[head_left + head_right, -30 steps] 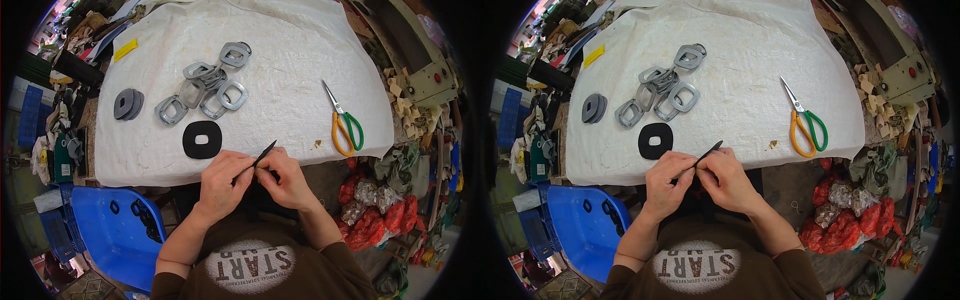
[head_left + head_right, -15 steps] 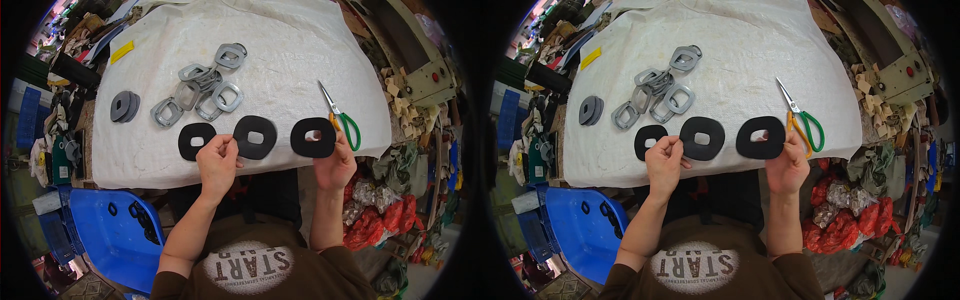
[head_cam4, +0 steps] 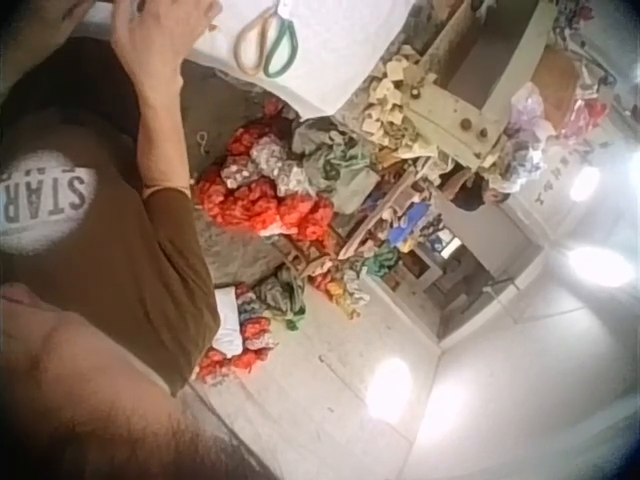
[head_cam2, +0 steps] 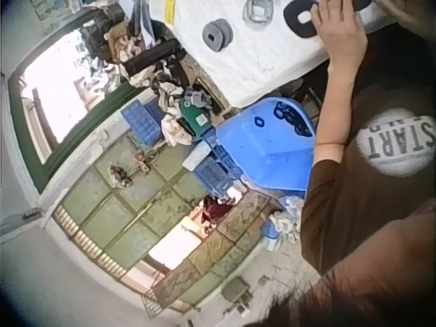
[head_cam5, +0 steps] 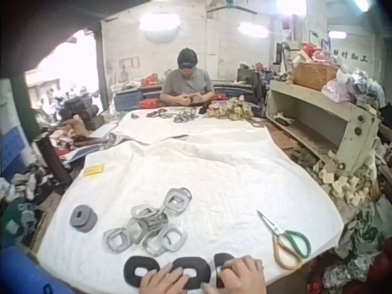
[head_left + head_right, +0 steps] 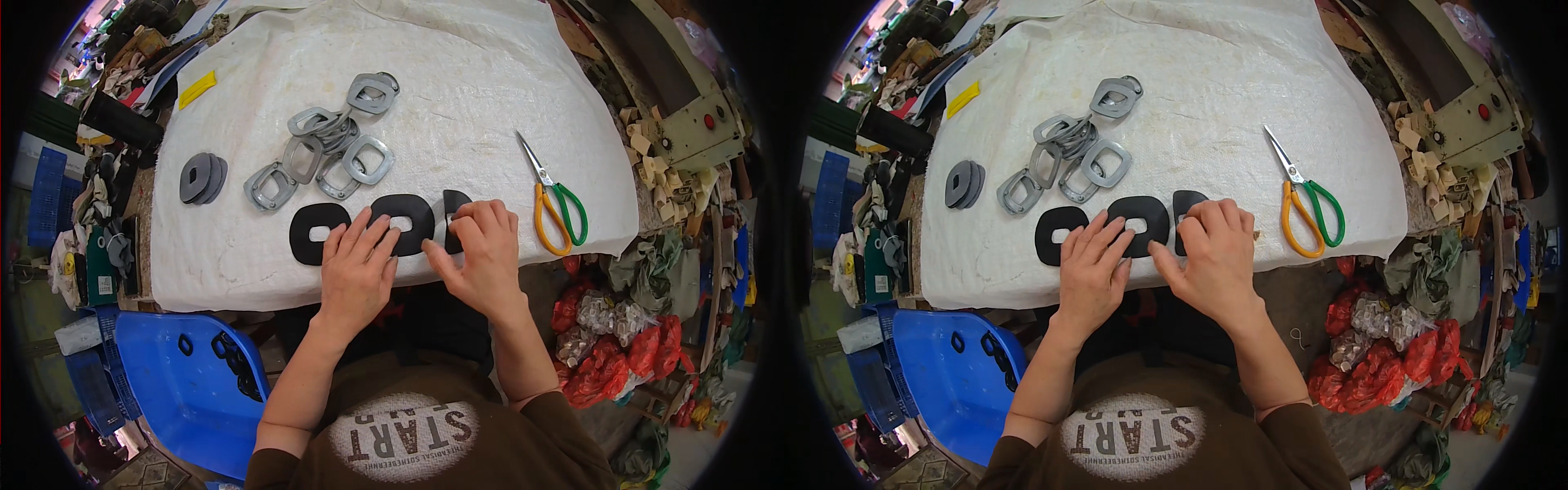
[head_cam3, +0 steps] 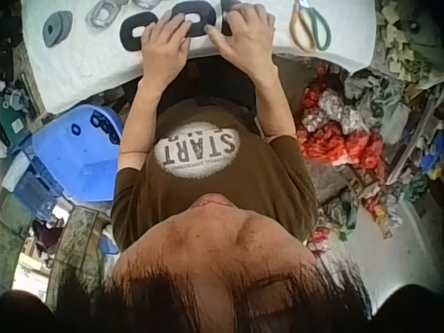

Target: Assembling shoe components by fitting metal frames into foam padding pieces.

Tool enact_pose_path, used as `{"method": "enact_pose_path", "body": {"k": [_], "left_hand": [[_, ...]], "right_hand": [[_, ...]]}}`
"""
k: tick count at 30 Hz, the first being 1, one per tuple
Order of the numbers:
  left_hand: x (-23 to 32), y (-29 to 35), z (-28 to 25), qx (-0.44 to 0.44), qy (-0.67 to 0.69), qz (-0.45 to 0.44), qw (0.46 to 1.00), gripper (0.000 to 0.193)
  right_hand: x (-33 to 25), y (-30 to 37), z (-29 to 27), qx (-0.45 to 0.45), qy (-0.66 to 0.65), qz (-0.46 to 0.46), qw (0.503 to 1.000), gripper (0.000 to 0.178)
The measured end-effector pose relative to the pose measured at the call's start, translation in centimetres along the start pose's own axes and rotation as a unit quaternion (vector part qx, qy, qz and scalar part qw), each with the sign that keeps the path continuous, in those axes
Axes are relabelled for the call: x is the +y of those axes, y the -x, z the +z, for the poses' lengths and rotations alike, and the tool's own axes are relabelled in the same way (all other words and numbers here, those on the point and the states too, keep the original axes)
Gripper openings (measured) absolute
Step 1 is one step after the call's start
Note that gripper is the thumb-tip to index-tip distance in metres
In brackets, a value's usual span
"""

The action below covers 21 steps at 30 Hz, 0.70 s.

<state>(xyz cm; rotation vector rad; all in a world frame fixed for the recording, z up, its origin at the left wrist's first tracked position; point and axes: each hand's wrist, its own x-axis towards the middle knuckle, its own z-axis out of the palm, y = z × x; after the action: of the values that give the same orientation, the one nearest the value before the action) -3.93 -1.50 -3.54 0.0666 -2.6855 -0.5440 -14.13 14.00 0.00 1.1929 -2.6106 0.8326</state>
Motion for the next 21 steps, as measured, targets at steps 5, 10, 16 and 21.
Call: {"method": "enact_pose_path", "body": {"k": [5,10,16,21], "left_hand": [[-1.2,1.2,-0.6,0.026,-0.020,-0.006,0.999,0.034],[-1.8,1.7,-0.9,0.038,-0.023,-0.010,0.999,0.035],[-2.3,2.4,-2.0,0.150,0.020,-0.024,0.988,0.041],[-4.5,4.0,-3.8,0.160,-0.077,-0.194,0.965,0.038]], "right_hand": [[0.4,0.6,1.1,-0.006,0.000,-0.049,0.999,0.029],[0.6,0.8,1.5,-0.034,0.033,-0.048,0.998,0.030],[0.9,0.5,0.8,-0.046,0.025,-0.046,0.998,0.034],[1.5,0.9,0.2,-0.046,0.024,-0.064,0.997,0.032]]}}
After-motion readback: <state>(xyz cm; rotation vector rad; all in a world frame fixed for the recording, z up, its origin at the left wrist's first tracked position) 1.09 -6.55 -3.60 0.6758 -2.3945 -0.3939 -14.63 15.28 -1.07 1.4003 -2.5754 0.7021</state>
